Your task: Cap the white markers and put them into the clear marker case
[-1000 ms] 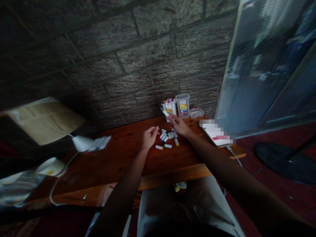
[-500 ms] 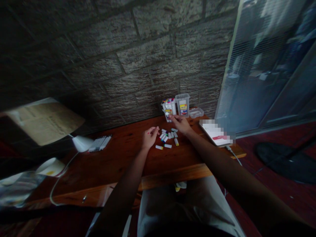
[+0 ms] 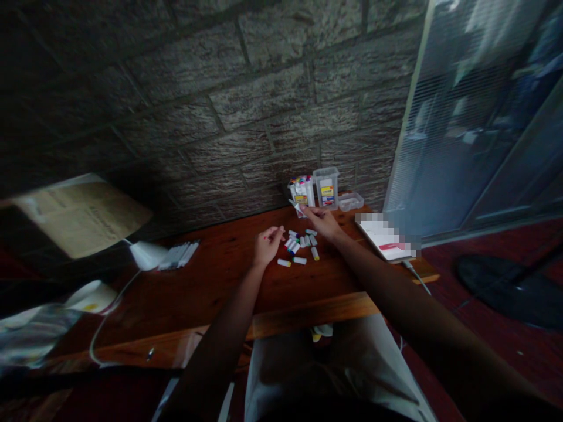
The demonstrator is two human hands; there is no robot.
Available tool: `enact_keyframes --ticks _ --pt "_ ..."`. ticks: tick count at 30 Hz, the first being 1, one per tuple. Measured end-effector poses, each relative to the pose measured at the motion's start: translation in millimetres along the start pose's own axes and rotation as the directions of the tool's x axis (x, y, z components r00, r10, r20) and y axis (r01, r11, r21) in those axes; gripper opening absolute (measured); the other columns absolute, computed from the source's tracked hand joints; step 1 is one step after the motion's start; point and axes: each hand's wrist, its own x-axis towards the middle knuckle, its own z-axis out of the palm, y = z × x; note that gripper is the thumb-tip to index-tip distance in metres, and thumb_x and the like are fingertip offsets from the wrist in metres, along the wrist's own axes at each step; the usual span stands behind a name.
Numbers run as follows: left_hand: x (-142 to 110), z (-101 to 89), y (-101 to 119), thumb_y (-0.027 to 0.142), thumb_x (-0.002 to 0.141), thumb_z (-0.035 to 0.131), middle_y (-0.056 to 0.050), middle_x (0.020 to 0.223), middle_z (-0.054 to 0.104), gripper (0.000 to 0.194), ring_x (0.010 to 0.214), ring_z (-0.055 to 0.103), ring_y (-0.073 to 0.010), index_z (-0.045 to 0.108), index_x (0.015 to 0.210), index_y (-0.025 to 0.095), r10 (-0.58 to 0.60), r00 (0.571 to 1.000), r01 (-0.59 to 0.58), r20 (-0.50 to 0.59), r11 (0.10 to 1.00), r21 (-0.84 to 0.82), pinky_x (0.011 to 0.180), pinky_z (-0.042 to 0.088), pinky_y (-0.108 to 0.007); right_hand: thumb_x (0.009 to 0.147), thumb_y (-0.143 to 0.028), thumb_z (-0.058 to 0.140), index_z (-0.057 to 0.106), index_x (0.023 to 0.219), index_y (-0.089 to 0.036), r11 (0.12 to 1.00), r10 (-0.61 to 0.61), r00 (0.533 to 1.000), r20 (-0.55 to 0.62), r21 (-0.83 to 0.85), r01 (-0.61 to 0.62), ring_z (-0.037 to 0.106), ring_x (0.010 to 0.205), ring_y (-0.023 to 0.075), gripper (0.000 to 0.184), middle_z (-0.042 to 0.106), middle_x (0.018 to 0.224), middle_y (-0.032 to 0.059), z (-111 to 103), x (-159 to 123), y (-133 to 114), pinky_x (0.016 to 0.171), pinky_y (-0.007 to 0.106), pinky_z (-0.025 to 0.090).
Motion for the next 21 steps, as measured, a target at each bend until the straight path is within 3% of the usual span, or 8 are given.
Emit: enact_keyframes --ticks 2,7,12,18,21 --pt "0 0.1 1 0.049 0.086 0.057 -0.002 0.064 0.067 0.034 0.059 0.061 -0.0135 0.070 0.080 0.018 -0.005 1.000 0.005 -0.005 1.000 -0.018 0.061 0.045 -0.024 0.073 -0.072 0.056 0.071 0.081 -0.015 0.999 0.033 0.999 0.009 0.006 -0.033 0.040 0.048 0.0092 0.060 0.048 0.053 -0.0031 0 0 2 0.049 0.025 0.033" --pt "0 0.0 0 0.049 0.086 0.057 -0.002 0.064 0.067 0.035 0.058 0.060 -0.0134 0.070 0.080 0.018 -0.012 1.000 0.012 0.001 1.000 -0.021 0.061 0.045 -0.024 0.072 -0.071 0.060 0.068 0.078 -0.015 0.998 0.055 0.998 0.028 0.042 -0.056 0.049 0.055 0.0104 0.057 0.061 0.065 0.0025 3 5 11 0.051 0.023 0.038" --pt "0 0.0 -3 0.049 0.085 0.057 -0.002 0.063 0.066 0.035 0.058 0.060 -0.0132 0.071 0.079 0.018 -0.022 1.000 0.022 -0.001 1.000 -0.018 0.061 0.044 -0.024 0.075 -0.068 0.057 0.069 0.085 -0.017 0.998 -0.013 1.000 0.001 0.054 0.013 0.049 0.058 0.0104 0.053 0.059 0.069 -0.0002 2 4 8 0.055 0.024 0.040" --pt "0 0.3 -4 0.049 0.086 0.057 -0.002 0.064 0.067 0.034 0.059 0.060 -0.0135 0.071 0.081 0.018 -0.037 0.999 0.037 0.008 0.999 -0.006 0.061 0.044 -0.024 0.081 -0.065 0.051 0.070 0.080 -0.018 0.998 -0.046 0.998 -0.041 -0.048 0.044 0.058 0.074 0.0158 0.052 0.065 0.075 0.0029 -1 -1 -4 0.068 0.027 0.044" --pt "0 0.3 -4 0.049 0.086 0.057 -0.002 0.064 0.067 0.034 0.059 0.060 -0.0136 0.071 0.082 0.018 -0.032 0.999 0.032 0.003 0.999 -0.007 0.061 0.044 -0.024 0.080 -0.065 0.053 0.070 0.076 -0.017 0.993 -0.053 0.999 -0.012 -0.103 0.051 0.057 0.072 0.0159 0.051 0.065 0.074 0.0034 -1 1 1 0.068 0.028 0.043"
